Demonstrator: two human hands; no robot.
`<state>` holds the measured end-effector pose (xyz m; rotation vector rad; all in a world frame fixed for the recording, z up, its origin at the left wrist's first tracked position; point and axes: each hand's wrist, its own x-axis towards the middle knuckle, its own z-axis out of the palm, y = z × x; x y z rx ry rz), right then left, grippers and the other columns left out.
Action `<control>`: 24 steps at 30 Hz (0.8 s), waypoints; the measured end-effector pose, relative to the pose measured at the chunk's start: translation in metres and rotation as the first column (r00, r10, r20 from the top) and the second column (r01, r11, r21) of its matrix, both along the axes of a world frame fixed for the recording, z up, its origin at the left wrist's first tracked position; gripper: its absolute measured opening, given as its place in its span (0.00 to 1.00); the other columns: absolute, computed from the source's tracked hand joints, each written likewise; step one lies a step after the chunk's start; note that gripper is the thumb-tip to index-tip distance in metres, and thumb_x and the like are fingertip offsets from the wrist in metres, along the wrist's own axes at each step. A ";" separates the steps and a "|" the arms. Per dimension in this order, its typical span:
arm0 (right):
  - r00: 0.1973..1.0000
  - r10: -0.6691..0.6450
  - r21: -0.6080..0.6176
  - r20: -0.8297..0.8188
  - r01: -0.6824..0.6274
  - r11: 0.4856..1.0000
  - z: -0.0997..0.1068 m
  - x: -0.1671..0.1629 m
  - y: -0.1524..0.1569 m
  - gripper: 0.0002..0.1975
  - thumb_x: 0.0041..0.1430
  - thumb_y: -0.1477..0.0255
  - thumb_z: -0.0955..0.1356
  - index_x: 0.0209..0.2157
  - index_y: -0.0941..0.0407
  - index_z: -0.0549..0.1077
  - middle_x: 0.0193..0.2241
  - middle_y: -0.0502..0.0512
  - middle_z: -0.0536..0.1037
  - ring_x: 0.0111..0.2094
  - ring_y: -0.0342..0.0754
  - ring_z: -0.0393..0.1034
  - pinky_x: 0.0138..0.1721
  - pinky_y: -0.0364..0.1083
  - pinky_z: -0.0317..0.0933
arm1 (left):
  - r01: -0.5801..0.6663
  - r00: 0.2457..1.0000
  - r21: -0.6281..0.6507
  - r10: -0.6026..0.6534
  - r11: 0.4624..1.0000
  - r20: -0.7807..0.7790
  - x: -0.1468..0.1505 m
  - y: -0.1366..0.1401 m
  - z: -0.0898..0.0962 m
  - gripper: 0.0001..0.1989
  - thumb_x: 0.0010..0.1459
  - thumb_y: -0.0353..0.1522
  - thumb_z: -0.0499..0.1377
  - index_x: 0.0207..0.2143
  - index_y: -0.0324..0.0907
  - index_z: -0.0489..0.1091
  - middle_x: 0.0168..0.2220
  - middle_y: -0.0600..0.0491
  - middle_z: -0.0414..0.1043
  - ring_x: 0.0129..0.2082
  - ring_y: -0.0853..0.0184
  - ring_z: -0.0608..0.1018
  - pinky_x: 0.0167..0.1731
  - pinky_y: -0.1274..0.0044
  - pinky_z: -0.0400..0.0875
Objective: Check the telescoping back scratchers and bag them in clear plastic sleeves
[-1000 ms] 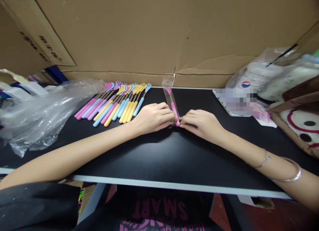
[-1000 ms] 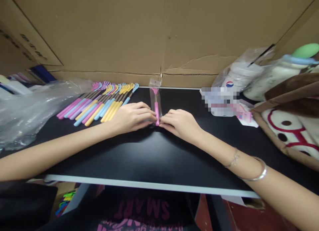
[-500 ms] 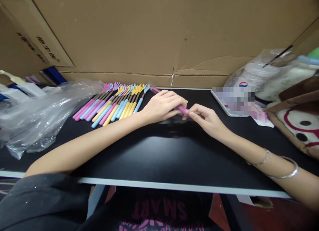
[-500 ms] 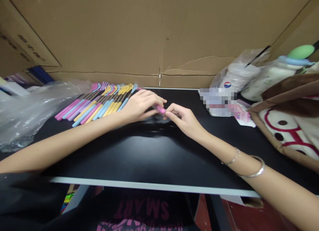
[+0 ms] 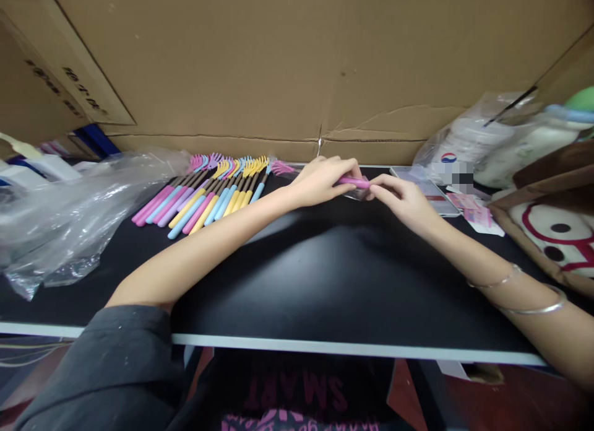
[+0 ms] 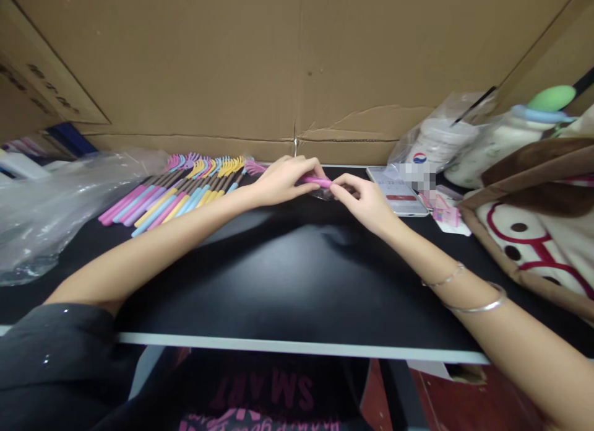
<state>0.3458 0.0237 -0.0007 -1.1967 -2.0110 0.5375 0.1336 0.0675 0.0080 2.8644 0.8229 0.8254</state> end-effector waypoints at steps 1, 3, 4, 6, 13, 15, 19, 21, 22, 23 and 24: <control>0.998 -0.029 0.020 0.058 0.028 0.999 0.000 0.002 0.001 0.15 0.59 0.56 0.64 0.31 0.53 0.74 0.31 0.54 0.79 0.33 0.50 0.72 0.38 0.48 0.63 | -0.012 1.000 -0.001 0.012 1.000 -0.015 0.004 0.002 -0.001 0.09 0.66 0.36 0.54 0.45 0.43 0.69 0.44 0.53 0.77 0.44 0.63 0.76 0.44 0.73 0.63; 0.985 -0.076 0.055 0.157 0.068 0.996 -0.001 0.006 0.003 0.17 0.61 0.55 0.63 0.30 0.53 0.74 0.29 0.53 0.80 0.30 0.49 0.71 0.35 0.48 0.62 | -0.036 0.998 -0.004 0.035 0.999 -0.052 0.012 0.005 -0.002 0.09 0.65 0.36 0.55 0.44 0.42 0.69 0.43 0.52 0.77 0.44 0.63 0.76 0.44 0.73 0.63; 0.977 -0.087 0.066 0.195 0.075 0.995 -0.003 0.007 0.005 0.18 0.62 0.55 0.63 0.29 0.53 0.73 0.29 0.53 0.80 0.29 0.48 0.71 0.35 0.48 0.61 | -0.041 0.997 -0.009 0.040 0.999 -0.072 0.015 0.005 -0.002 0.09 0.65 0.36 0.55 0.44 0.42 0.69 0.42 0.52 0.77 0.43 0.63 0.77 0.43 0.74 0.63; 0.967 -0.080 0.065 0.241 0.066 0.996 -0.006 0.009 0.007 0.20 0.63 0.54 0.61 0.28 0.52 0.73 0.28 0.52 0.80 0.29 0.49 0.72 0.36 0.48 0.60 | -0.042 0.994 -0.035 0.038 0.998 -0.103 0.018 0.006 -0.002 0.11 0.65 0.37 0.54 0.45 0.41 0.69 0.42 0.51 0.77 0.43 0.63 0.77 0.43 0.74 0.63; 0.985 -0.025 0.026 0.170 0.021 0.999 -0.001 0.017 0.016 0.25 0.61 0.49 0.60 0.22 0.52 0.69 0.24 0.53 0.77 0.30 0.50 0.71 0.37 0.48 0.61 | -0.121 0.969 -0.117 0.092 0.986 -0.227 0.002 0.020 0.001 0.20 0.64 0.45 0.53 0.52 0.42 0.67 0.47 0.50 0.77 0.46 0.62 0.77 0.47 0.72 0.62; 0.985 -0.051 0.014 0.165 0.050 0.999 0.003 0.023 0.020 0.26 0.59 0.47 0.60 0.21 0.52 0.69 0.24 0.53 0.76 0.30 0.51 0.71 0.38 0.49 0.62 | -0.182 0.954 -0.114 0.147 0.977 -0.261 -0.010 0.026 0.004 0.21 0.65 0.46 0.52 0.51 0.42 0.68 0.48 0.50 0.77 0.48 0.61 0.75 0.51 0.70 0.60; 0.980 -0.120 -0.032 0.156 0.127 0.991 0.008 0.039 0.030 0.26 0.58 0.45 0.61 0.21 0.52 0.71 0.27 0.55 0.78 0.34 0.55 0.71 0.43 0.52 0.62 | -0.288 0.919 -0.093 0.247 0.953 -0.307 -0.038 0.037 0.007 0.18 0.64 0.45 0.53 0.50 0.45 0.71 0.49 0.53 0.77 0.50 0.62 0.74 0.56 0.67 0.58; 0.980 -0.134 -0.063 0.144 0.145 0.987 0.009 0.043 0.036 0.27 0.58 0.46 0.61 0.21 0.52 0.71 0.27 0.57 0.78 0.36 0.56 0.72 0.44 0.53 0.63 | -0.335 0.897 -0.059 0.299 0.940 -0.326 -0.053 0.041 0.006 0.18 0.64 0.43 0.53 0.50 0.45 0.71 0.51 0.53 0.76 0.53 0.60 0.73 0.57 0.66 0.58; 0.980 -0.140 -0.081 0.143 0.152 0.985 0.009 0.044 0.039 0.27 0.58 0.46 0.60 0.21 0.52 0.71 0.27 0.57 0.78 0.36 0.56 0.72 0.43 0.53 0.63 | -0.354 0.886 -0.030 0.325 0.935 -0.329 -0.059 0.043 0.005 0.18 0.64 0.42 0.54 0.50 0.44 0.71 0.52 0.52 0.75 0.54 0.59 0.71 0.57 0.66 0.58; 0.978 -0.151 -0.102 0.142 0.167 0.981 0.009 0.045 0.042 0.27 0.59 0.47 0.60 0.20 0.52 0.71 0.25 0.58 0.77 0.35 0.55 0.71 0.42 0.52 0.64 | -0.366 0.879 0.004 0.347 0.931 -0.325 -0.065 0.044 0.003 0.18 0.64 0.42 0.54 0.51 0.44 0.71 0.53 0.51 0.74 0.56 0.58 0.70 0.57 0.65 0.59; 0.975 -0.173 -0.133 0.137 0.191 0.973 0.009 0.044 0.044 0.26 0.60 0.48 0.60 0.19 0.53 0.70 0.24 0.58 0.76 0.33 0.53 0.71 0.39 0.51 0.64 | -0.370 0.877 0.041 0.364 0.928 -0.314 -0.069 0.044 0.001 0.18 0.64 0.41 0.54 0.51 0.43 0.71 0.53 0.50 0.74 0.57 0.57 0.69 0.58 0.65 0.59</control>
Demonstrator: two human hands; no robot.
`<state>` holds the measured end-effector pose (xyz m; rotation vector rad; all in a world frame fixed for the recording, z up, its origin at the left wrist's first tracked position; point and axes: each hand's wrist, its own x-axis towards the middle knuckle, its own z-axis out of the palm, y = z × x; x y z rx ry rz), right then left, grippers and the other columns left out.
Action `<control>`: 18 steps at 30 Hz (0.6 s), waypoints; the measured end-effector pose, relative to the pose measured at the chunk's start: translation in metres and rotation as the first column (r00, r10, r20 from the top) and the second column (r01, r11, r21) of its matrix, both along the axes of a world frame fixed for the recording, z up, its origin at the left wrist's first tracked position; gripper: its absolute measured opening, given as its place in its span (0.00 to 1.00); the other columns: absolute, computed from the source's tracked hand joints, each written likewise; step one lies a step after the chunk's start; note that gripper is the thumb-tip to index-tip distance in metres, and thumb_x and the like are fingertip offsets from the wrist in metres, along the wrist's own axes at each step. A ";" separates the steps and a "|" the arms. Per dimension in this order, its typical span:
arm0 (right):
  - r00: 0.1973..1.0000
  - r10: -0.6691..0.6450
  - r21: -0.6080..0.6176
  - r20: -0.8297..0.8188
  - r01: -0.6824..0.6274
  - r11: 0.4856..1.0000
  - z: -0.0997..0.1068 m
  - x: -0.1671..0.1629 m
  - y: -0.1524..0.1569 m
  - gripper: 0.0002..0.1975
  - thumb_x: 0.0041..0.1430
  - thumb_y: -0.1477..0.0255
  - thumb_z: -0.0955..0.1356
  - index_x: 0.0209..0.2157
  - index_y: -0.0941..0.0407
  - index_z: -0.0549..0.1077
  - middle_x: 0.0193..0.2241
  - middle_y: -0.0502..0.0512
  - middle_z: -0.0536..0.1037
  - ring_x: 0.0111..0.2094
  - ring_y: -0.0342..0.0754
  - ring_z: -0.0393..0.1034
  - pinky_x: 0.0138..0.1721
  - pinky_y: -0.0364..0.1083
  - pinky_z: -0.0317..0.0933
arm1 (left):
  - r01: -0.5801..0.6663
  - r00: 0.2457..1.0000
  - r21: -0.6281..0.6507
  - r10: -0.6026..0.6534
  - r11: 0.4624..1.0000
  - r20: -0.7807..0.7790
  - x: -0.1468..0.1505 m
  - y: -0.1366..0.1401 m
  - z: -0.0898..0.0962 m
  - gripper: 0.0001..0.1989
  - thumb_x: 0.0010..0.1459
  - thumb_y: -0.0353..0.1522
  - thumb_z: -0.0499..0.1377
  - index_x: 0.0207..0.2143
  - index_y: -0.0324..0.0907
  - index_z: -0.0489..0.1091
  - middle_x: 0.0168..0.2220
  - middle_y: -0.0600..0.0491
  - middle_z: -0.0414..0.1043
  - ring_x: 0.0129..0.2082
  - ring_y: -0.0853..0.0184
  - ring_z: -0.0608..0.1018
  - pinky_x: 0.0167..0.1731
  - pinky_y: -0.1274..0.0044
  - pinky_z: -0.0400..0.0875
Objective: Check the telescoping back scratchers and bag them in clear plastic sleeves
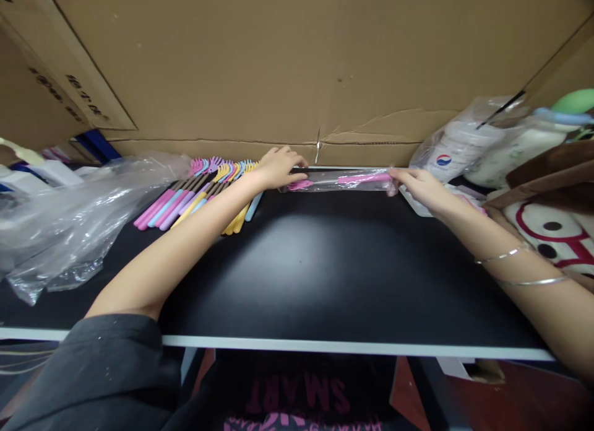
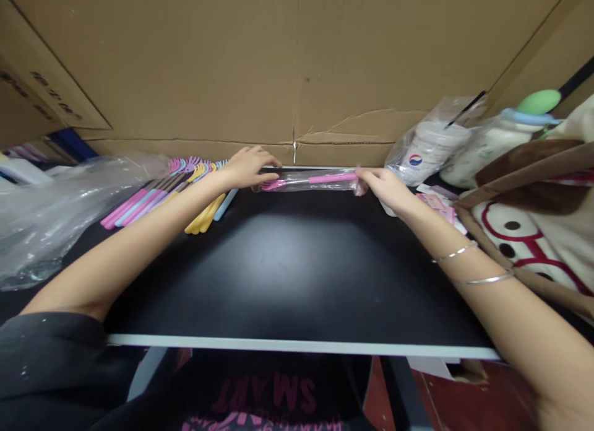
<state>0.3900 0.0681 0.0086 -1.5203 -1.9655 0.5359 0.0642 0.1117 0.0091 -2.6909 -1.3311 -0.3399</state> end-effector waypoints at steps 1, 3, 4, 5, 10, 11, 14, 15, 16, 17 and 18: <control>0.999 -0.032 -0.038 -0.013 0.032 0.999 0.000 -0.001 0.003 0.26 0.61 0.50 0.60 0.19 0.53 0.68 0.22 0.58 0.74 0.30 0.51 0.69 0.36 0.50 0.64 | 0.001 1.000 0.040 -0.001 0.999 0.004 -0.004 0.000 -0.002 0.18 0.64 0.40 0.54 0.51 0.43 0.71 0.53 0.49 0.73 0.57 0.57 0.68 0.58 0.64 0.59; 0.995 -0.090 -0.130 -0.037 0.084 0.988 0.000 -0.003 0.008 0.25 0.63 0.52 0.60 0.19 0.53 0.66 0.19 0.56 0.71 0.24 0.47 0.66 0.30 0.47 0.61 | 0.004 0.999 0.096 -0.007 0.995 0.038 -0.010 -0.002 -0.007 0.18 0.65 0.38 0.53 0.52 0.41 0.70 0.53 0.47 0.72 0.58 0.57 0.67 0.57 0.65 0.61; 0.993 -0.109 -0.177 -0.044 0.099 0.979 0.000 -0.005 0.011 0.25 0.63 0.53 0.60 0.19 0.54 0.65 0.18 0.55 0.69 0.22 0.46 0.63 0.27 0.46 0.60 | 0.000 0.998 0.109 -0.007 0.994 0.062 -0.011 -0.004 -0.009 0.17 0.65 0.37 0.52 0.53 0.41 0.70 0.53 0.46 0.72 0.57 0.57 0.68 0.56 0.66 0.63; 0.992 -0.121 -0.219 -0.046 0.108 0.970 0.000 -0.006 0.014 0.24 0.64 0.54 0.60 0.19 0.54 0.64 0.16 0.54 0.67 0.19 0.44 0.61 0.25 0.46 0.58 | -0.005 0.997 0.114 -0.005 0.993 0.082 -0.013 -0.007 -0.011 0.17 0.66 0.36 0.52 0.53 0.40 0.70 0.52 0.45 0.72 0.57 0.58 0.68 0.55 0.67 0.64; 0.987 -0.152 -0.366 -0.053 0.122 0.923 0.004 -0.013 0.033 0.22 0.65 0.56 0.59 0.23 0.54 0.66 0.15 0.50 0.64 0.14 0.42 0.58 0.19 0.45 0.56 | -0.036 0.999 0.096 0.033 0.995 0.041 -0.014 -0.019 -0.014 0.17 0.65 0.33 0.50 0.51 0.41 0.72 0.48 0.47 0.74 0.52 0.60 0.72 0.51 0.69 0.69; 0.986 -0.159 -0.397 -0.045 0.128 0.909 0.005 -0.014 0.037 0.21 0.65 0.56 0.59 0.24 0.55 0.66 0.15 0.50 0.65 0.14 0.42 0.59 0.19 0.45 0.58 | -0.045 0.999 0.092 0.044 0.995 0.017 -0.014 -0.020 -0.015 0.17 0.65 0.32 0.49 0.51 0.42 0.72 0.48 0.47 0.74 0.51 0.60 0.73 0.50 0.70 0.69; 0.987 -0.162 -0.451 0.015 0.151 0.880 0.004 -0.020 0.046 0.21 0.66 0.57 0.59 0.26 0.55 0.69 0.17 0.51 0.67 0.15 0.43 0.62 0.21 0.46 0.64 | -0.072 0.996 0.083 0.077 0.994 -0.053 -0.016 -0.020 -0.016 0.18 0.65 0.32 0.48 0.52 0.43 0.73 0.48 0.48 0.74 0.51 0.60 0.74 0.48 0.71 0.70; 0.987 -0.156 -0.454 0.036 0.155 0.877 0.003 -0.022 0.049 0.21 0.65 0.57 0.59 0.26 0.55 0.69 0.17 0.52 0.68 0.15 0.43 0.63 0.23 0.47 0.66 | -0.082 0.993 0.079 0.088 0.993 -0.073 -0.017 -0.019 -0.017 0.19 0.65 0.32 0.48 0.52 0.43 0.73 0.48 0.48 0.74 0.50 0.60 0.74 0.47 0.72 0.71; 0.987 -0.151 -0.454 0.059 0.161 0.876 0.001 -0.025 0.051 0.21 0.65 0.57 0.60 0.26 0.56 0.70 0.17 0.52 0.69 0.16 0.44 0.64 0.24 0.48 0.67 | -0.090 0.991 0.079 0.097 0.993 -0.090 -0.019 -0.019 -0.018 0.19 0.66 0.32 0.47 0.53 0.43 0.72 0.48 0.48 0.74 0.50 0.60 0.75 0.46 0.72 0.71; 0.985 -0.146 -0.452 0.087 0.169 0.876 -0.001 -0.027 0.053 0.20 0.65 0.57 0.61 0.25 0.56 0.71 0.17 0.52 0.69 0.16 0.44 0.64 0.24 0.48 0.68 | -0.094 0.989 0.085 0.103 0.992 -0.104 -0.020 -0.018 -0.020 0.19 0.66 0.32 0.47 0.53 0.43 0.72 0.48 0.48 0.74 0.49 0.60 0.75 0.45 0.72 0.71; 0.982 -0.143 -0.445 0.121 0.182 0.877 -0.003 -0.029 0.055 0.21 0.64 0.57 0.61 0.24 0.56 0.71 0.16 0.52 0.69 0.16 0.44 0.65 0.25 0.48 0.68 | -0.095 0.988 0.093 0.105 0.991 -0.117 -0.021 -0.017 -0.021 0.20 0.66 0.32 0.47 0.53 0.43 0.72 0.48 0.47 0.74 0.48 0.60 0.76 0.45 0.72 0.71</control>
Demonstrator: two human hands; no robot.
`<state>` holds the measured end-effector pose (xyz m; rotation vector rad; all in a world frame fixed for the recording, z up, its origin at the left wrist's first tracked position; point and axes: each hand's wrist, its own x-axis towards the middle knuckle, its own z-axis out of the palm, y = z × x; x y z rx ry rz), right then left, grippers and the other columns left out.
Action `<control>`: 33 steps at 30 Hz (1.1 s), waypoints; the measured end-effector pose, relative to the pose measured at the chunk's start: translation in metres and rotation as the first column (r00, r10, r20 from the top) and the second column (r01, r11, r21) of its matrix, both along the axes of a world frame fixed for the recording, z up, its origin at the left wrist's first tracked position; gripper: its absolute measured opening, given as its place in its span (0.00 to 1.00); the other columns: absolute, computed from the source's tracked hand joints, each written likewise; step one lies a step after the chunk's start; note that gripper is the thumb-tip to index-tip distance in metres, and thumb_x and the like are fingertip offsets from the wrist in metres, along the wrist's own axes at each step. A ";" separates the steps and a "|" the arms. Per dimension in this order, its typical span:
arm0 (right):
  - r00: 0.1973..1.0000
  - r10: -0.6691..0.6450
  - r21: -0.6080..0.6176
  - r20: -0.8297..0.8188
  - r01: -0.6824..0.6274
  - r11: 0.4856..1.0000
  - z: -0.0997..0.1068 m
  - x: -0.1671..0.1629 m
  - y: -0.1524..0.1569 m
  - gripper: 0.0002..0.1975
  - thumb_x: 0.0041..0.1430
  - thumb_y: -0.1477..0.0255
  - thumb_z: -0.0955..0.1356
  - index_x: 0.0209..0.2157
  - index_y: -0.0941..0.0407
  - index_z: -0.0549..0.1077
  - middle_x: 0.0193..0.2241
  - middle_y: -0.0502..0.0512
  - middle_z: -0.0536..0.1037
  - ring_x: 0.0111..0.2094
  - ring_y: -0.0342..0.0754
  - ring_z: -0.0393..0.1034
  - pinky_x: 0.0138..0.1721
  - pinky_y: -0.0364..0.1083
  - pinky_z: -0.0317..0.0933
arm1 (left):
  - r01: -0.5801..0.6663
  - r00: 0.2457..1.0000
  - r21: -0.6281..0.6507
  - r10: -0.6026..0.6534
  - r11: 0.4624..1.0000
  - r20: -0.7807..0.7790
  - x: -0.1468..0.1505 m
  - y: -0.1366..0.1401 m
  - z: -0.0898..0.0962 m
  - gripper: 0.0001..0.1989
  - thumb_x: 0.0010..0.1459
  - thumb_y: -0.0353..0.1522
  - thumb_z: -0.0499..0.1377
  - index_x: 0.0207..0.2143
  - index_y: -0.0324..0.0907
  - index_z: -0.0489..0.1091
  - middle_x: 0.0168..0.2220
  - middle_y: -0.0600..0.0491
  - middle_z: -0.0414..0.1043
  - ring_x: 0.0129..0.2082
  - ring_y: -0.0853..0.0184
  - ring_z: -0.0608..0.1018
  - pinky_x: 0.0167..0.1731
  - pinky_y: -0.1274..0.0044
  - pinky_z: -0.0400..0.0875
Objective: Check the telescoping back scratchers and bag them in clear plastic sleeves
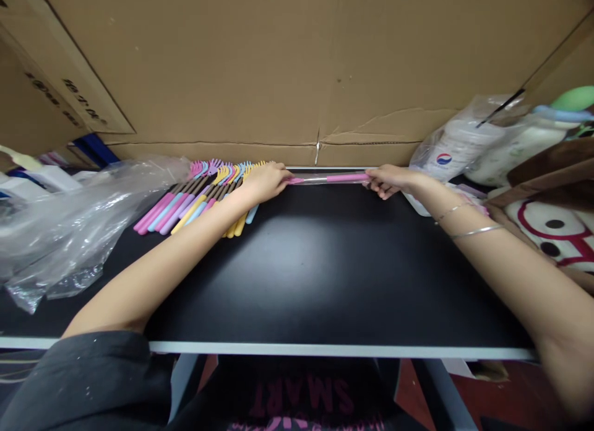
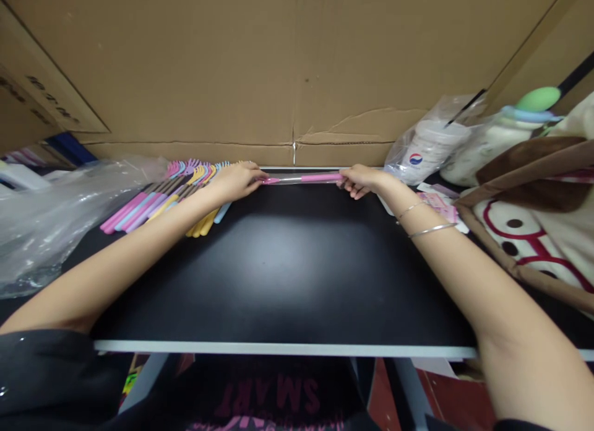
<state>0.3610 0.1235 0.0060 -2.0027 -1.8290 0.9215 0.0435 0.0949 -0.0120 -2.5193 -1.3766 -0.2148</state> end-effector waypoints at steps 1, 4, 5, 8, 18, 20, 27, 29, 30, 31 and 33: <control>0.999 0.002 0.005 0.040 -0.002 1.000 -0.002 -0.002 0.002 0.21 0.63 0.58 0.62 0.23 0.56 0.71 0.16 0.52 0.68 0.16 0.44 0.65 0.25 0.48 0.68 | 0.003 1.000 0.009 -0.003 1.000 -0.013 -0.001 0.001 -0.001 0.20 0.66 0.32 0.47 0.53 0.43 0.73 0.47 0.47 0.75 0.47 0.60 0.76 0.45 0.73 0.71; 0.982 -0.009 0.051 0.187 0.000 0.999 -0.004 -0.007 0.009 0.21 0.61 0.58 0.63 0.21 0.55 0.71 0.13 0.52 0.66 0.17 0.48 0.68 0.26 0.50 0.69 | 0.028 0.999 0.037 -0.027 0.999 -0.044 -0.003 0.002 -0.005 0.19 0.66 0.33 0.47 0.51 0.43 0.74 0.46 0.47 0.75 0.46 0.61 0.76 0.45 0.73 0.71; 0.970 -0.016 0.070 0.241 -0.001 0.998 -0.004 -0.008 0.011 0.20 0.60 0.58 0.64 0.20 0.55 0.71 0.13 0.53 0.66 0.19 0.50 0.70 0.28 0.51 0.69 | 0.037 0.998 0.045 -0.035 0.998 -0.050 -0.003 0.003 -0.006 0.19 0.66 0.32 0.47 0.51 0.43 0.74 0.46 0.47 0.75 0.47 0.61 0.76 0.45 0.73 0.71; 0.922 -0.038 0.127 0.385 -0.012 0.992 -0.001 -0.010 0.013 0.19 0.55 0.58 0.68 0.18 0.56 0.73 0.17 0.59 0.71 0.32 0.59 0.76 0.38 0.57 0.68 | 0.054 0.997 0.066 -0.051 0.996 -0.052 -0.004 0.004 -0.009 0.19 0.66 0.32 0.47 0.51 0.43 0.74 0.45 0.46 0.75 0.47 0.61 0.76 0.45 0.72 0.71; 0.735 -0.116 0.387 0.668 -0.211 0.898 0.000 -0.015 -0.012 0.22 0.58 0.55 0.66 0.43 0.60 0.75 0.41 0.73 0.78 0.44 0.67 0.73 0.41 0.59 0.63 | 0.106 0.990 0.053 -0.101 0.993 -0.098 -0.005 0.002 -0.004 0.17 0.65 0.32 0.49 0.52 0.42 0.73 0.46 0.47 0.74 0.48 0.60 0.75 0.48 0.72 0.69; 0.733 -0.057 0.456 0.678 -0.359 0.814 -0.003 -0.015 -0.021 0.17 0.61 0.61 0.64 0.46 0.57 0.73 0.42 0.69 0.78 0.43 0.63 0.72 0.39 0.55 0.63 | 0.111 0.989 0.062 -0.104 0.992 -0.104 -0.004 -0.001 -0.003 0.16 0.64 0.30 0.51 0.51 0.43 0.72 0.47 0.47 0.74 0.48 0.61 0.75 0.48 0.72 0.70; 0.606 0.140 0.406 0.783 -0.669 0.623 -0.014 -0.027 -0.047 0.17 0.65 0.71 0.57 0.46 0.57 0.74 0.42 0.64 0.79 0.44 0.57 0.71 0.39 0.51 0.62 | 0.072 0.996 0.053 -0.069 0.996 -0.064 -0.002 -0.005 0.000 0.14 0.65 0.31 0.51 0.49 0.43 0.72 0.44 0.48 0.77 0.46 0.61 0.77 0.44 0.74 0.70; 0.596 0.145 0.373 0.790 -0.654 0.658 -0.015 -0.027 -0.047 0.18 0.65 0.71 0.57 0.46 0.58 0.75 0.43 0.65 0.79 0.44 0.57 0.72 0.39 0.51 0.63 | 0.063 0.996 0.035 -0.061 0.997 -0.066 -0.003 -0.003 -0.002 0.15 0.65 0.32 0.51 0.50 0.44 0.72 0.46 0.49 0.77 0.48 0.61 0.77 0.46 0.74 0.70; 0.600 0.148 0.367 0.786 -0.645 0.670 -0.016 -0.026 -0.046 0.18 0.65 0.71 0.58 0.47 0.58 0.75 0.44 0.65 0.79 0.44 0.58 0.73 0.40 0.52 0.64 | 0.066 0.996 0.019 -0.065 0.998 -0.068 -0.003 -0.003 -0.003 0.16 0.66 0.33 0.51 0.51 0.44 0.72 0.49 0.50 0.76 0.49 0.61 0.77 0.48 0.74 0.69; 0.608 0.151 0.367 0.779 -0.638 0.677 -0.017 -0.025 -0.045 0.19 0.65 0.70 0.58 0.49 0.59 0.75 0.46 0.65 0.79 0.46 0.59 0.73 0.41 0.52 0.65 | 0.070 0.995 0.003 -0.070 0.998 -0.069 -0.004 -0.002 -0.004 0.16 0.66 0.34 0.50 0.53 0.44 0.71 0.52 0.50 0.75 0.51 0.62 0.76 0.51 0.74 0.68; 0.626 0.171 0.369 0.761 -0.634 0.680 -0.021 -0.020 -0.041 0.20 0.66 0.69 0.58 0.52 0.59 0.74 0.50 0.66 0.77 0.50 0.60 0.72 0.46 0.55 0.65 | 0.073 0.995 -0.022 -0.075 0.997 -0.068 -0.004 -0.001 -0.007 0.19 0.68 0.37 0.49 0.57 0.44 0.68 0.58 0.50 0.70 0.57 0.62 0.72 0.57 0.73 0.64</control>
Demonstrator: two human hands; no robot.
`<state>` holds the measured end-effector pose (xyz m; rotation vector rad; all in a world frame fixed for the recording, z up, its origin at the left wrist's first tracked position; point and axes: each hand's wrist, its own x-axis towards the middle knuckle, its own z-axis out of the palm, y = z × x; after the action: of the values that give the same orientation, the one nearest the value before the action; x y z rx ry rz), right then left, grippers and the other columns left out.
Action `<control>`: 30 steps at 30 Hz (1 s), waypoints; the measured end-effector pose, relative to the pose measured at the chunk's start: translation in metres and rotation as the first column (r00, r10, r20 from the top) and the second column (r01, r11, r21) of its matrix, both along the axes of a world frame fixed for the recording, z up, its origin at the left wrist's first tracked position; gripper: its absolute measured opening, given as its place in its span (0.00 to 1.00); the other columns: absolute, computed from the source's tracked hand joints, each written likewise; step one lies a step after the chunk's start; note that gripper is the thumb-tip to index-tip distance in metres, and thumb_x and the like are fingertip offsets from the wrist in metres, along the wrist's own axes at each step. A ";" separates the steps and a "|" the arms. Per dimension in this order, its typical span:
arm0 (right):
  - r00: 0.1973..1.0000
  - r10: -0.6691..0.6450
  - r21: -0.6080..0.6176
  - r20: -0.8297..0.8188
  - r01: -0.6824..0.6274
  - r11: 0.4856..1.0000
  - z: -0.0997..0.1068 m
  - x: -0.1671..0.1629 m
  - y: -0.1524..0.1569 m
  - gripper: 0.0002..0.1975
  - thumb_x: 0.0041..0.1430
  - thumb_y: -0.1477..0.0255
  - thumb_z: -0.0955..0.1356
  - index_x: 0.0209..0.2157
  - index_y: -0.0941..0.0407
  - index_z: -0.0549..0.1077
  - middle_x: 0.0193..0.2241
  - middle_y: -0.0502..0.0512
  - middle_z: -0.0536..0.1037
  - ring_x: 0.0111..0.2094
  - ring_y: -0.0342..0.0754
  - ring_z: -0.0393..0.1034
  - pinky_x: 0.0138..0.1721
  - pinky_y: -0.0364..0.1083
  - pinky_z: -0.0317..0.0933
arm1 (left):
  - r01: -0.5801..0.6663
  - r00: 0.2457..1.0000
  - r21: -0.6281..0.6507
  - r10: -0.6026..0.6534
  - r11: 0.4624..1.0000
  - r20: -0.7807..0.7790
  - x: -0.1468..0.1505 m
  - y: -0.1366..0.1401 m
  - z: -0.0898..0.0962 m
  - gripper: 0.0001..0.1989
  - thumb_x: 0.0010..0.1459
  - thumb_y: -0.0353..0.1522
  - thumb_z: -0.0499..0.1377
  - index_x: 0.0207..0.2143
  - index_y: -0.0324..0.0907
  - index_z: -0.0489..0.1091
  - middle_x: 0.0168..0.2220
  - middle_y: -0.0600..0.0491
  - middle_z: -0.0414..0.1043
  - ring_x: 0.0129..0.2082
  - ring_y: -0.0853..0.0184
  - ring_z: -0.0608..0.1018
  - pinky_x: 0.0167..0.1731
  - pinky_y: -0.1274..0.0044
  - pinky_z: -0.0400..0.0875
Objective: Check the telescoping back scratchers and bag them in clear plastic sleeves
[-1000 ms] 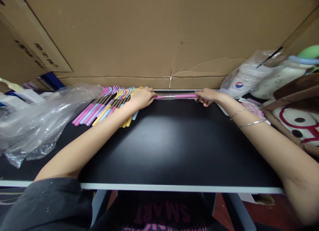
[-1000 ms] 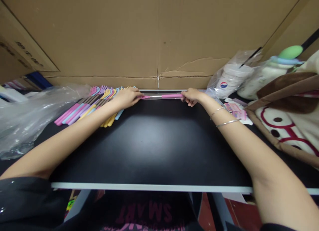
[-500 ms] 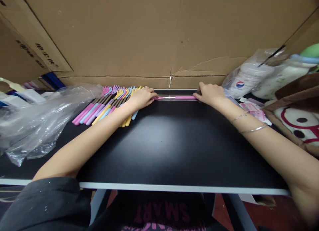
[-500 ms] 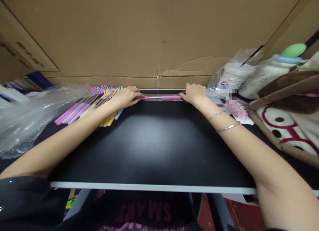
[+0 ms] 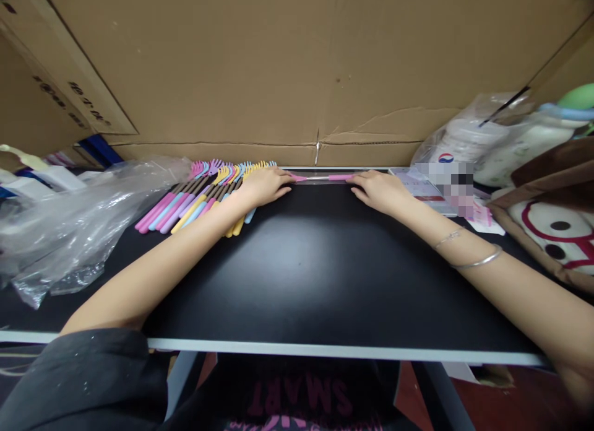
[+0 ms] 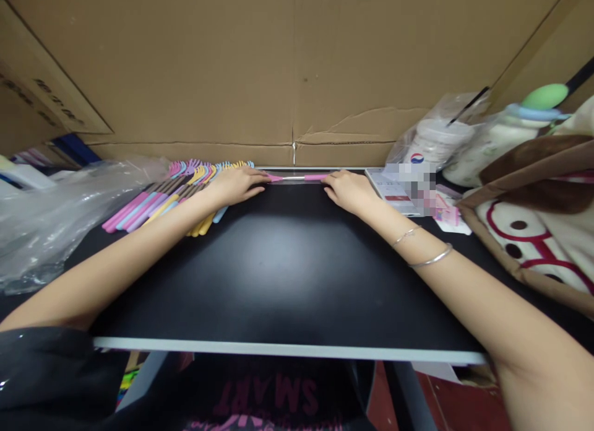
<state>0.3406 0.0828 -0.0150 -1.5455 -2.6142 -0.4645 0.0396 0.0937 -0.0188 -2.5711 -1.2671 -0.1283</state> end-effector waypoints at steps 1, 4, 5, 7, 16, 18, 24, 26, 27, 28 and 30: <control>1.000 0.006 -0.014 -0.011 -0.007 1.000 -0.003 0.002 0.003 0.21 0.66 0.68 0.58 0.54 0.59 0.73 0.53 0.66 0.76 0.53 0.60 0.70 0.49 0.56 0.64 | -0.003 1.000 -0.010 0.003 1.000 -0.001 0.000 0.000 -0.002 0.21 0.68 0.39 0.49 0.59 0.43 0.66 0.61 0.50 0.67 0.59 0.62 0.70 0.59 0.72 0.62; 1.000 0.006 -0.073 -0.030 -0.008 0.997 -0.011 0.007 0.012 0.26 0.68 0.65 0.56 0.60 0.63 0.67 0.59 0.67 0.70 0.60 0.61 0.62 0.58 0.58 0.59 | -0.023 1.000 -0.038 0.023 0.999 0.000 -0.001 0.002 -0.005 0.25 0.69 0.42 0.47 0.64 0.44 0.59 0.66 0.49 0.59 0.64 0.61 0.63 0.63 0.70 0.57; 0.999 0.002 -0.091 -0.033 -0.005 0.996 -0.014 0.008 0.015 0.28 0.68 0.64 0.56 0.62 0.64 0.65 0.61 0.67 0.68 0.62 0.61 0.60 0.59 0.58 0.57 | -0.025 1.000 -0.050 0.025 0.998 0.003 -0.001 0.003 -0.006 0.26 0.69 0.42 0.47 0.65 0.45 0.57 0.67 0.48 0.57 0.65 0.61 0.62 0.64 0.69 0.56; 0.999 -0.003 -0.111 -0.039 -0.001 0.994 -0.017 0.011 0.022 0.29 0.68 0.63 0.54 0.64 0.64 0.62 0.63 0.67 0.64 0.64 0.60 0.57 0.62 0.58 0.54 | -0.027 1.000 -0.073 0.028 0.997 0.013 -0.001 0.006 -0.007 0.26 0.69 0.42 0.46 0.66 0.45 0.55 0.68 0.48 0.55 0.66 0.61 0.61 0.64 0.68 0.54; 0.998 -0.026 -0.096 -0.057 0.020 0.995 -0.025 0.023 0.044 0.33 0.68 0.56 0.50 0.66 0.60 0.59 0.67 0.65 0.57 0.67 0.61 0.51 0.63 0.60 0.50 | -0.114 0.993 -0.133 0.111 0.985 -0.031 0.011 0.019 -0.004 0.27 0.70 0.43 0.43 0.68 0.46 0.52 0.70 0.49 0.49 0.68 0.59 0.57 0.66 0.59 0.47; 0.998 -0.025 -0.084 -0.057 0.020 0.996 -0.027 0.024 0.045 0.34 0.68 0.56 0.50 0.66 0.61 0.59 0.66 0.67 0.58 0.66 0.61 0.52 0.62 0.61 0.51 | -0.112 0.994 -0.126 0.109 0.986 -0.028 0.013 0.021 -0.005 0.27 0.70 0.43 0.42 0.68 0.45 0.52 0.70 0.48 0.49 0.68 0.59 0.57 0.67 0.59 0.46; 0.998 -0.002 0.002 -0.070 0.002 1.000 -0.027 0.019 0.038 0.30 0.68 0.62 0.52 0.63 0.64 0.62 0.64 0.70 0.62 0.64 0.62 0.55 0.61 0.62 0.51 | -0.093 0.996 -0.076 0.092 0.993 -0.018 0.013 0.022 -0.008 0.27 0.70 0.43 0.42 0.67 0.44 0.53 0.68 0.46 0.53 0.67 0.57 0.60 0.67 0.55 0.42; 0.997 0.044 0.083 -0.068 -0.039 0.996 -0.024 0.015 0.033 0.27 0.68 0.66 0.53 0.61 0.64 0.65 0.62 0.70 0.65 0.62 0.62 0.58 0.60 0.62 0.53 | -0.098 0.995 -0.057 0.097 0.994 -0.017 0.013 0.021 -0.009 0.27 0.70 0.43 0.42 0.67 0.43 0.53 0.68 0.46 0.54 0.66 0.57 0.61 0.67 0.56 0.42; 0.995 0.079 0.124 -0.059 -0.071 0.990 -0.023 0.012 0.029 0.25 0.67 0.68 0.54 0.59 0.64 0.67 0.60 0.69 0.67 0.61 0.61 0.59 0.59 0.61 0.54 | -0.099 0.995 -0.052 0.098 0.994 -0.019 0.013 0.020 -0.008 0.27 0.70 0.43 0.42 0.67 0.43 0.54 0.68 0.46 0.54 0.66 0.57 0.61 0.67 0.57 0.43; 0.992 0.114 0.158 -0.046 -0.106 0.982 -0.022 0.009 0.025 0.24 0.67 0.70 0.55 0.57 0.63 0.69 0.57 0.69 0.70 0.59 0.61 0.61 0.58 0.60 0.56 | -0.102 0.995 -0.047 0.101 0.994 -0.020 0.013 0.019 -0.008 0.27 0.70 0.43 0.42 0.67 0.42 0.54 0.68 0.46 0.54 0.66 0.57 0.61 0.67 0.57 0.44; 0.985 0.170 0.180 -0.025 -0.162 0.970 -0.019 0.001 0.015 0.21 0.66 0.72 0.56 0.52 0.62 0.72 0.51 0.67 0.75 0.55 0.60 0.65 0.55 0.58 0.58 | -0.113 0.994 -0.026 0.112 0.993 -0.019 0.014 0.017 -0.007 0.27 0.70 0.42 0.43 0.66 0.42 0.55 0.68 0.46 0.54 0.66 0.57 0.61 0.66 0.57 0.46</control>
<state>0.3420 0.0974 -0.0340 -1.2579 -2.5639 -0.6257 0.0536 0.1110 -0.0262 -2.5101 -1.4124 -0.0661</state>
